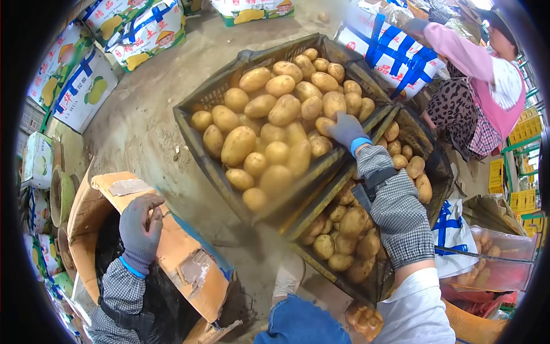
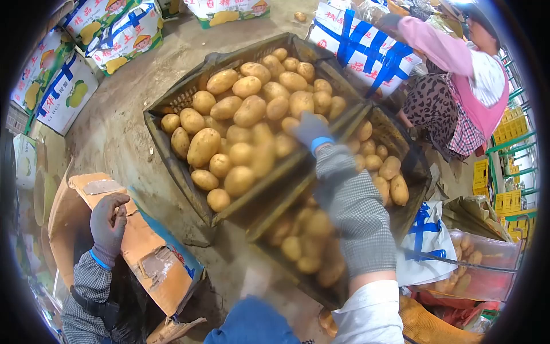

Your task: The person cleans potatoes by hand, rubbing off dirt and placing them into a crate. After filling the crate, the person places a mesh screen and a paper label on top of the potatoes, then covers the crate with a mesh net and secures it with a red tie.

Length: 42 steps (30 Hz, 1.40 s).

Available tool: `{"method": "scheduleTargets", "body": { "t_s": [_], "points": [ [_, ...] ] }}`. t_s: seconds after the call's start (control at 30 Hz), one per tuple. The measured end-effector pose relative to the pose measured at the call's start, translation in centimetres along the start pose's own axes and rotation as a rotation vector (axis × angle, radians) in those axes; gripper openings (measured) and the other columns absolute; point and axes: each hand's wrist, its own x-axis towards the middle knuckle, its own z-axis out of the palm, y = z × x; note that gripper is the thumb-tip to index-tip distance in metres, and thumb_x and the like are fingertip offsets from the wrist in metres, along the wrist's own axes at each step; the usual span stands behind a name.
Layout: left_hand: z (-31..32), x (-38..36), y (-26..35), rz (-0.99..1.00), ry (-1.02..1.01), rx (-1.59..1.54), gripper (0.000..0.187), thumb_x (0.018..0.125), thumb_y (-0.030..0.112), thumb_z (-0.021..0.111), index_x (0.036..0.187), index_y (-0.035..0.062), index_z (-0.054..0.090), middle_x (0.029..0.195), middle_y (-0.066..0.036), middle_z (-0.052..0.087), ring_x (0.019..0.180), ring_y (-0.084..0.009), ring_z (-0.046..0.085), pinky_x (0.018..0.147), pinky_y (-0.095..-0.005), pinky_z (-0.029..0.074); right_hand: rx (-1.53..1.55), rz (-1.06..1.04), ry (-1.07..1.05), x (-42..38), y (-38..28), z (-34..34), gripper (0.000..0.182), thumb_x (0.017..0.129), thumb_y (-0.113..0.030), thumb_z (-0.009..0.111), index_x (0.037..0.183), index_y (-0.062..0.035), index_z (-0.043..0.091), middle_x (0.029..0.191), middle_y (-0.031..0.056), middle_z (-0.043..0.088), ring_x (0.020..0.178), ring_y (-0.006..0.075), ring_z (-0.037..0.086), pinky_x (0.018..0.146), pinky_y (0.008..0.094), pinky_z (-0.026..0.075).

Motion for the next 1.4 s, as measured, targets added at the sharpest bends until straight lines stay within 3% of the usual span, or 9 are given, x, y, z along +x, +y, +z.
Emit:
{"method": "scheduleTargets", "body": {
  "t_s": [0.37,0.57,0.7,0.8,0.9,0.97,1.13,1.27,1.4],
  "points": [
    [-0.2,0.2,0.5,-0.027,-0.018,-0.012,0.015,0.084,0.009,0.059,0.095,0.0019,0.065,0.096,-0.015,0.066,0.09,-0.0326,0.064,0.081,-0.0381,0.05,0.229,-0.18,-0.104,-1.2,-0.5,-0.9,0.062,0.071,-0.024,0.076,0.128,-0.0132,0.056,0.122,0.0189,0.061,0.116,0.0336,0.056,0.099,0.0391,0.045],
    [-0.1,0.0,0.5,-0.052,-0.012,-0.035,0.015,0.084,0.008,0.059,0.096,0.0014,0.065,0.096,-0.015,0.066,0.091,-0.032,0.064,0.082,-0.038,0.05,0.368,-0.374,-0.162,-0.8,-1.1,0.1,0.062,0.077,-0.022,0.072,0.132,-0.0029,0.05,0.125,0.0186,0.058,0.115,0.0299,0.058,0.098,0.0367,0.047],
    [-0.6,-0.3,0.1,-0.007,-0.062,0.018,0.015,0.084,0.008,0.059,0.096,0.0013,0.065,0.098,-0.015,0.066,0.094,-0.0318,0.064,0.083,-0.0381,0.05,1.146,0.012,-0.33,2.1,1.9,-1.5,0.053,0.084,-0.02,0.062,0.132,-0.0025,0.046,0.124,0.0167,0.055,0.106,0.0298,0.062,0.086,0.0373,0.056],
    [-0.2,0.8,0.9,0.034,-0.142,0.056,0.022,0.082,0.009,0.061,0.103,0.001,0.062,0.105,-0.016,0.064,0.099,-0.033,0.062,0.087,-0.0389,0.049,1.525,0.064,-0.022,3.4,5.7,-4.3,0.044,0.087,-0.013,0.058,0.129,-0.0047,0.046,0.118,0.0119,0.056,0.102,0.0234,0.062,0.083,0.035,0.057],
    [1.2,3.7,2.7,0.181,-0.308,0.091,0.05,0.078,0.011,0.068,0.125,-0.0001,0.053,0.123,-0.02,0.056,0.111,-0.0356,0.057,0.096,-0.0408,0.045,1.159,0.067,0.301,4.9,9.2,-4.1,0.042,0.087,-0.015,0.061,0.127,-0.0067,0.051,0.115,0.0131,0.057,0.093,0.0217,0.063,0.077,0.0327,0.057],
    [4.4,8.2,7.0,0.28,-0.421,0.073,0.067,0.073,0.013,0.072,0.133,0.0016,0.046,0.131,-0.021,0.051,0.117,-0.0375,0.053,0.099,-0.0427,0.044,1.122,0.031,0.384,5.3,10.1,-2.9,0.044,0.084,-0.02,0.066,0.125,-0.0066,0.055,0.114,0.0115,0.058,0.096,0.0182,0.062,0.075,0.03,0.054],
    [20.9,20.7,15.8,0.511,-0.266,-0.054,0.07,0.073,0.021,0.072,0.135,0.0074,0.044,0.118,-0.018,0.052,0.108,-0.0369,0.055,0.092,-0.0437,0.047,0.615,-0.001,0.642,6.7,11.1,-0.6,0.048,0.079,-0.025,0.07,0.121,-0.0048,0.058,0.1,0.0104,0.063,0.084,0.0152,0.064,0.071,0.0284,0.052],
    [33.2,27.8,21.9,0.422,-0.274,0.258,0.085,0.067,0.028,0.076,0.141,0.0154,0.038,0.124,-0.018,0.05,0.112,-0.0358,0.053,0.091,-0.0442,0.046,1.045,0.119,0.526,6.4,10.8,-1.6,0.045,0.082,-0.025,0.069,0.118,-0.0024,0.056,0.091,0.0118,0.065,0.066,0.0144,0.065,0.062,0.0287,0.052],
    [35.8,30.6,24.7,0.395,-0.421,0.327,0.094,0.059,0.03,0.08,0.142,0.0181,0.036,0.126,-0.017,0.049,0.113,-0.0342,0.053,0.093,-0.0448,0.044,1.13,0.073,0.523,6.5,11.2,-1.3,0.043,0.084,-0.025,0.068,0.116,-0.0009,0.055,0.089,0.0102,0.065,0.065,0.0137,0.064,0.059,0.0271,0.052]
  ]
}}
